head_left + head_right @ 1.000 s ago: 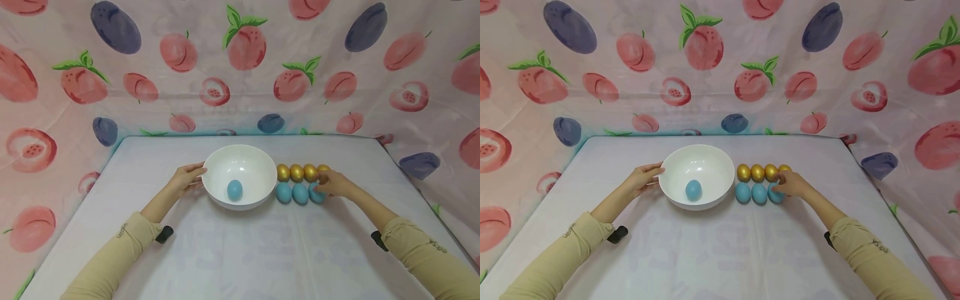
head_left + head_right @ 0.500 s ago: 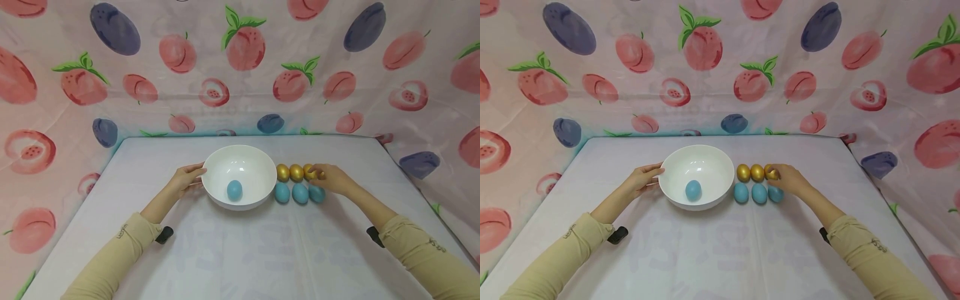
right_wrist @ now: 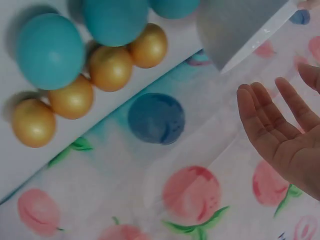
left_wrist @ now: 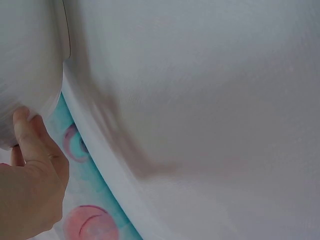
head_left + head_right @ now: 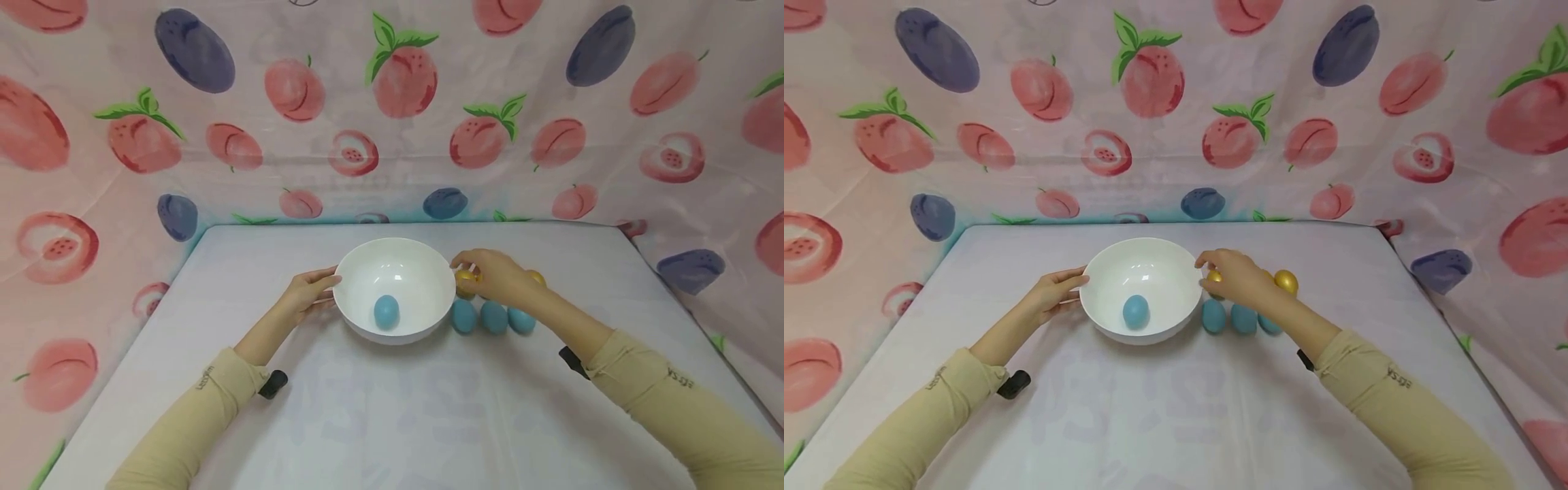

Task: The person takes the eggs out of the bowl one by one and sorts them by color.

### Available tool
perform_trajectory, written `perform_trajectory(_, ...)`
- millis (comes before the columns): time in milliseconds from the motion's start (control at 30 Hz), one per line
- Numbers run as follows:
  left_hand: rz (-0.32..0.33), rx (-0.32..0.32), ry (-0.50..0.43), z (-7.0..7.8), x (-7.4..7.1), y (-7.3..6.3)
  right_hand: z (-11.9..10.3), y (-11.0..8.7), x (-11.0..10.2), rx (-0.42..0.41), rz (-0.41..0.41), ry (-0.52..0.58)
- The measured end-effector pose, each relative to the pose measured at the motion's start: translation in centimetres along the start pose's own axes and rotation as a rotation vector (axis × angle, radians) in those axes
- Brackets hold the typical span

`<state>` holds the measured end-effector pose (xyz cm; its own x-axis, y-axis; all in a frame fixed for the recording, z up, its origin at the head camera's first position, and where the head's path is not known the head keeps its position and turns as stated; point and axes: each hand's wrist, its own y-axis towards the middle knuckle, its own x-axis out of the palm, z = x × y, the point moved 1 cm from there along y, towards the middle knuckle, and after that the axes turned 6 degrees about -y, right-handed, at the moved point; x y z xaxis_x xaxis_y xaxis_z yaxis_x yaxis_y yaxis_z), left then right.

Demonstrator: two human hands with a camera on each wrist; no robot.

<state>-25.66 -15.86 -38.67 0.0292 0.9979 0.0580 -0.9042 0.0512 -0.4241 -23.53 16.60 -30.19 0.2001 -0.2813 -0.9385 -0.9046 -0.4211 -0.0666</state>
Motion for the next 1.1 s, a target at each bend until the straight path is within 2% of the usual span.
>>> perform_trajectory(133, 0.006, 0.002, -0.012, 0.0, 0.0, -0.1, -2.0, 1.9, 0.0, -0.022, -0.060, -0.013)
perform_trajectory(433, 0.003, 0.017, -0.015, -0.2, -0.1, 0.1, -5.5, 6.2, 1.1, -0.185, -0.233, -0.091)
perform_trajectory(733, 0.008, 0.029, 0.001, 0.2, 0.2, 0.0, -7.4, 8.8, 3.1, -0.137, -0.289, -0.175)
perform_trajectory(967, 0.023, 0.023, 0.014, 0.3, 0.2, -0.1, -8.4, 9.9, 4.9, -0.139, -0.409, -0.213)
perform_trajectory(1100, 0.010, 0.033, 0.008, -0.1, 0.1, 0.0, -9.2, 10.2, 5.9, -0.124, -0.469, -0.245)
